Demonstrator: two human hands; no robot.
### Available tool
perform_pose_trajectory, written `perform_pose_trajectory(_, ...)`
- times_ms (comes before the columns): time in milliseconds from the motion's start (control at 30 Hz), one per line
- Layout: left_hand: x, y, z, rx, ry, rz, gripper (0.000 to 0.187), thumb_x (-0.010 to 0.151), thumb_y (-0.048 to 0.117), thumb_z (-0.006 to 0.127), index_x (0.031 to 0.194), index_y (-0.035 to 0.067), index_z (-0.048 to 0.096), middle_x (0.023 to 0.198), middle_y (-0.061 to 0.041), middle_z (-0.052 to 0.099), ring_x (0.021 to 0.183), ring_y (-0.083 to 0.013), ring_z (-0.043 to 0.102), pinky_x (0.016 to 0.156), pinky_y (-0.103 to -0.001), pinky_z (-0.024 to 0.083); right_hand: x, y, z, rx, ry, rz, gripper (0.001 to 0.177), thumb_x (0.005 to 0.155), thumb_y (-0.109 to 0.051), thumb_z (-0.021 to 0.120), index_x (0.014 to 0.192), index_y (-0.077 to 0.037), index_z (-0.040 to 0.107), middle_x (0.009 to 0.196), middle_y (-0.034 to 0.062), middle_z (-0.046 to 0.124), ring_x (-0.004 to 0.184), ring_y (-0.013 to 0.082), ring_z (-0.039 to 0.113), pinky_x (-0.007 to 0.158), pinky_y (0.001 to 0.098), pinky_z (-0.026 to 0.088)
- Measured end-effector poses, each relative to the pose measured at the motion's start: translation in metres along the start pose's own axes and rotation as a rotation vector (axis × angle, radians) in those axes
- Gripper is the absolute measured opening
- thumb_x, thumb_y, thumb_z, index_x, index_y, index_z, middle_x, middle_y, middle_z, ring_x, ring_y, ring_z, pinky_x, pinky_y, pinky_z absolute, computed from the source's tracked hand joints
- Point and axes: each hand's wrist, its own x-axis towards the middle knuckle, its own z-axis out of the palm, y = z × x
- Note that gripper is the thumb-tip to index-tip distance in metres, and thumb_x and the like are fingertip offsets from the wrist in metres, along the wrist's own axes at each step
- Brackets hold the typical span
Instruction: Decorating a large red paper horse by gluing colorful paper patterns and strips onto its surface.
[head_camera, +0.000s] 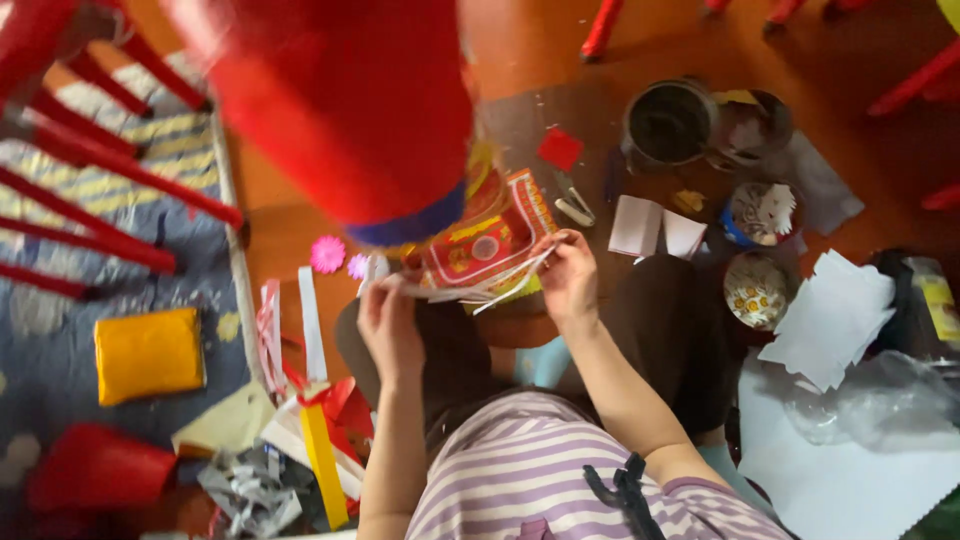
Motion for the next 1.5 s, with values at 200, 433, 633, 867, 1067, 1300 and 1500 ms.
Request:
perform_pose_trajectory(200, 0.008, -0.034, -0.022, -0.233, 0.098, -0.181, 0.008, 0.094, 0.003, 0.061, 0.090, 0.006, 0.055, 0.081, -0.010, 0.065, 0.072, -0.0192, 0.068, 0.073, -0.030, 0.056, 0.086, -0.056, -0.058, -0.172, 0.288, -0.079, 0.016, 0.081, -0.005, 0.056, 0.089, -0.018, 0.053, 0.070, -0.0019, 0.060, 0.062, 0.0101, 0.060, 0.056, 0.0186, 0.051)
perform_pose_trajectory(433, 0.009, -0.065, 0.008, -0.010, -0.100, -0.359, 0.014, 0.089, 0.009, 0.066, 0.100, 0.002, 0.066, 0.074, -0.012, 0.067, 0.062, -0.0159, 0.060, 0.057, -0.023, 0.046, 0.247, -0.110, -0.124, -1.079, 0.271, -0.297, 0.024, 0.085, -0.018, 0.062, 0.105, -0.011, 0.072, 0.093, 0.0018, 0.071, 0.084, 0.0112, 0.062, 0.076, 0.0259, 0.046)
perform_pose_trajectory(633, 0.025, -0.080, 0.025, 0.064, -0.081, -0.413, 0.006, 0.087, 0.007, 0.068, 0.088, 0.003, 0.063, 0.073, -0.016, 0.071, 0.065, -0.0186, 0.067, 0.053, -0.025, 0.049, 0.362, -0.104, -0.155, -1.829, 0.199, -0.122, 0.022, 0.088, -0.010, 0.057, 0.099, -0.006, 0.075, 0.097, 0.0127, 0.072, 0.086, 0.0325, 0.068, 0.076, 0.0451, 0.054)
perform_pose_trajectory(867, 0.031, -0.072, 0.023, 0.170, -0.053, -0.484, 0.007, 0.087, 0.006, 0.068, 0.088, -0.001, 0.067, 0.075, -0.017, 0.071, 0.070, -0.0195, 0.066, 0.070, -0.030, 0.053, 0.392, -0.084, -0.163, -1.679, 0.216, -0.022, 0.026, 0.083, -0.010, 0.055, 0.059, -0.005, 0.066, 0.065, 0.0098, 0.066, 0.058, 0.0268, 0.059, 0.052, 0.0424, 0.045)
perform_pose_trajectory(1067, 0.020, -0.069, 0.010, 0.126, -0.066, -0.513, 0.010, 0.087, 0.006, 0.067, 0.092, -0.002, 0.070, 0.080, -0.018, 0.073, 0.074, -0.0208, 0.068, 0.065, -0.030, 0.054, 0.372, -0.084, -0.167, -1.819, 0.080, -0.137, 0.026, 0.077, -0.013, 0.056, 0.088, -0.013, 0.080, 0.094, 0.0066, 0.074, 0.088, 0.0324, 0.067, 0.075, 0.0425, 0.051)
perform_pose_trajectory(1300, -0.004, -0.047, 0.007, 0.067, -0.162, -0.435, 0.012, 0.084, 0.006, 0.071, 0.094, 0.000, 0.072, 0.079, -0.008, 0.071, 0.073, -0.0141, 0.066, 0.069, -0.025, 0.050, 0.233, -0.124, -0.071, -0.828, 0.136, -0.076, 0.020, 0.081, -0.021, 0.073, 0.096, -0.008, 0.075, 0.074, -0.0042, 0.065, 0.069, 0.0039, 0.054, 0.063, 0.0189, 0.042)
perform_pose_trajectory(1500, -0.013, 0.004, 0.025, -0.033, -0.359, -0.252, 0.010, 0.088, 0.010, 0.068, 0.081, 0.007, 0.061, 0.068, -0.005, 0.060, 0.065, -0.0114, 0.053, 0.064, -0.025, 0.042, 0.112, -0.122, -0.004, -0.393, -0.274, -0.007, 0.021, 0.085, -0.003, 0.071, 0.106, -0.005, 0.069, 0.091, 0.0047, 0.073, 0.079, 0.0106, 0.068, 0.071, 0.0197, 0.055)
